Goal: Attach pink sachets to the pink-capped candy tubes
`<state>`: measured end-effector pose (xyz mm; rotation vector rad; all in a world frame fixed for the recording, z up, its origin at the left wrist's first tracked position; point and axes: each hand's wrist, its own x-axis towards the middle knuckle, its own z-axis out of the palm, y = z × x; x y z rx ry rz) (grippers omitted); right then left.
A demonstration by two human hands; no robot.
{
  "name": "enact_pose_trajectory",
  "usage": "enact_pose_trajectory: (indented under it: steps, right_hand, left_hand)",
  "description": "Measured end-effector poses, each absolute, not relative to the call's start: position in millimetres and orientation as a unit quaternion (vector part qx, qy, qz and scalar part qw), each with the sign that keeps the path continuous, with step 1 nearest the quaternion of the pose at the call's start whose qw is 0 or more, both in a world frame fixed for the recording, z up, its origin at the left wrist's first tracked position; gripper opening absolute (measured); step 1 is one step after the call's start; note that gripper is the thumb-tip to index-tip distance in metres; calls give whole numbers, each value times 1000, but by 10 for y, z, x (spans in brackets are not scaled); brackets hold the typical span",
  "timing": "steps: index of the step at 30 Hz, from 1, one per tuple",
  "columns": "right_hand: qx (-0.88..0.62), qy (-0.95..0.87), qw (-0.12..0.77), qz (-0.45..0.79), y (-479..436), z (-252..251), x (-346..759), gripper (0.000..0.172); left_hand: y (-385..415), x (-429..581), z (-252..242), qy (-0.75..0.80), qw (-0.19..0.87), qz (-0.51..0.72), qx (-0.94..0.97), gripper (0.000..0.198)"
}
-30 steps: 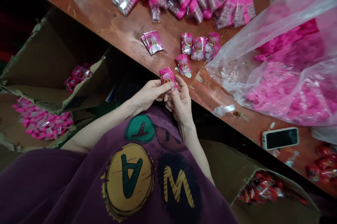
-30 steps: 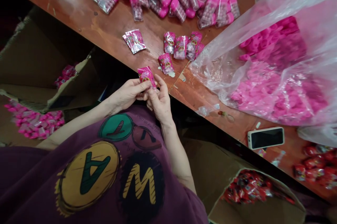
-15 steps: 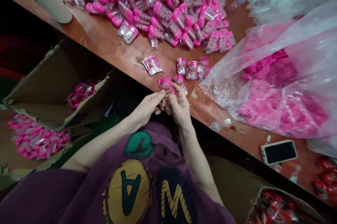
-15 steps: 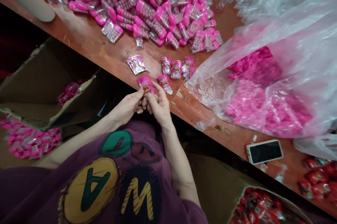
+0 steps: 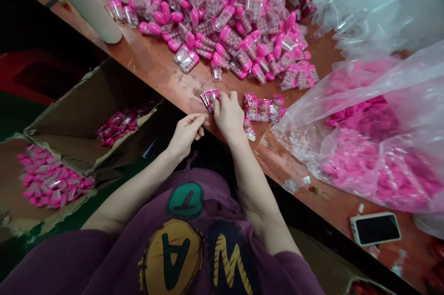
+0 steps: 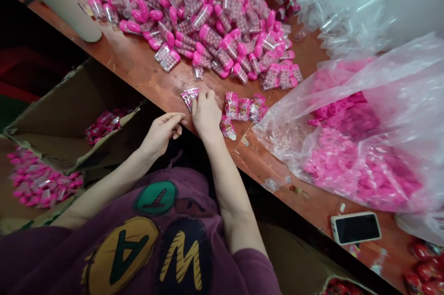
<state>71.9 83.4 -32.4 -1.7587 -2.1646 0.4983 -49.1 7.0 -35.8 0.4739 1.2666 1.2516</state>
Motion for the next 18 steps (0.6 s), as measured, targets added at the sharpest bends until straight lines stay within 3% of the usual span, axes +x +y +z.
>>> enact_pose_trajectory:
  steps: [4,18]
  right_hand:
    - [-655,-700,170,227,977,-467,651,45]
    - [-640,-640,280,320,1177,-674,861,31]
  left_hand:
    - [388,-469,-360,530,587,561,245,14]
    - [656,-438,-403,596,587,472,278,9]
